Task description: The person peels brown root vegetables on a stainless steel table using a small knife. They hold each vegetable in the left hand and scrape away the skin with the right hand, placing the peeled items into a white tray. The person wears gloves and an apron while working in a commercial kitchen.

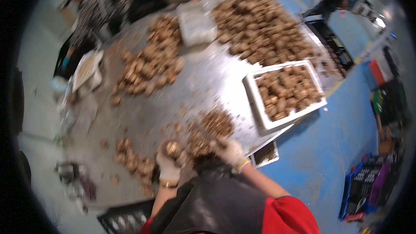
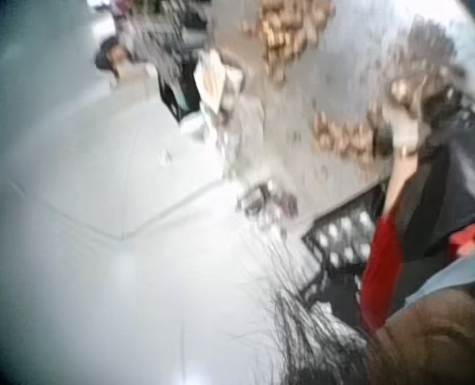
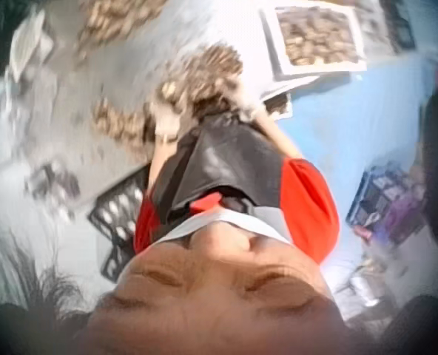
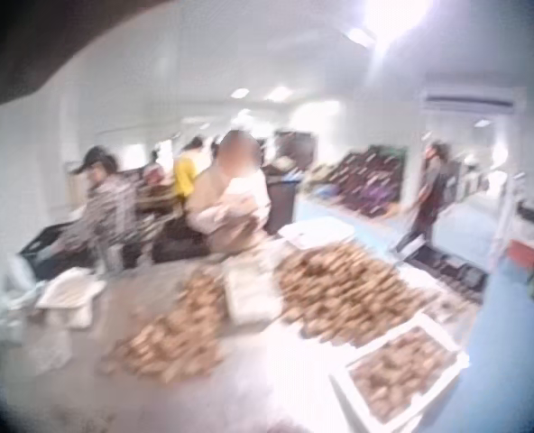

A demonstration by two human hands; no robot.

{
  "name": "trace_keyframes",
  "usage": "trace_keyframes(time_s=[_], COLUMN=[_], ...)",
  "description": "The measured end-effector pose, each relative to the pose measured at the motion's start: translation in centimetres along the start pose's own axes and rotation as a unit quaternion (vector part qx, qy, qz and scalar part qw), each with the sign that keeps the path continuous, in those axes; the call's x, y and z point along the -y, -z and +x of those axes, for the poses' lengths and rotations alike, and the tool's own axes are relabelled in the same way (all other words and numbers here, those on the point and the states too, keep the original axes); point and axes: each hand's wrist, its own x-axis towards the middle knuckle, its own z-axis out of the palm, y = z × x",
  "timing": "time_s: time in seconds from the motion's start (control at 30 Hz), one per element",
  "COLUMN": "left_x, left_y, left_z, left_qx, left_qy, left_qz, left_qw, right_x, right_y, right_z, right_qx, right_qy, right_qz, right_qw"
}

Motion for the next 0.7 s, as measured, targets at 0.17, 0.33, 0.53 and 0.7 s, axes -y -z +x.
trace_keyframes(time_s=[0.17,0.33,0.53,0.7], left_x=[0.2,0.5,-1.9,-9.7], left_y=[0.7,2.4,6.1,-1.1], left_z=[1.2,3.0,10.4,16.8], left_qx=[-0.014,-0.056,-0.002,0.111], left_qy=[0.007,0.058,0.047,-0.139], left_qz=[-0.209,-0.038,-0.163,-0.111], left_qw=[0.978,0.996,0.986,0.978], right_x=[1.2,2.8,-0.5,-4.0], right_y=[-0.8,-0.2,-1.1,-1.3], right_z=[1.1,-0.6,-1.1,-0.9], right_qx=[0.044,0.096,0.091,0.112], right_qy=[0.054,0.040,0.006,-0.071], right_qz=[-0.045,-0.010,0.084,0.157], right_qw=[0.997,0.995,0.992,0.979])
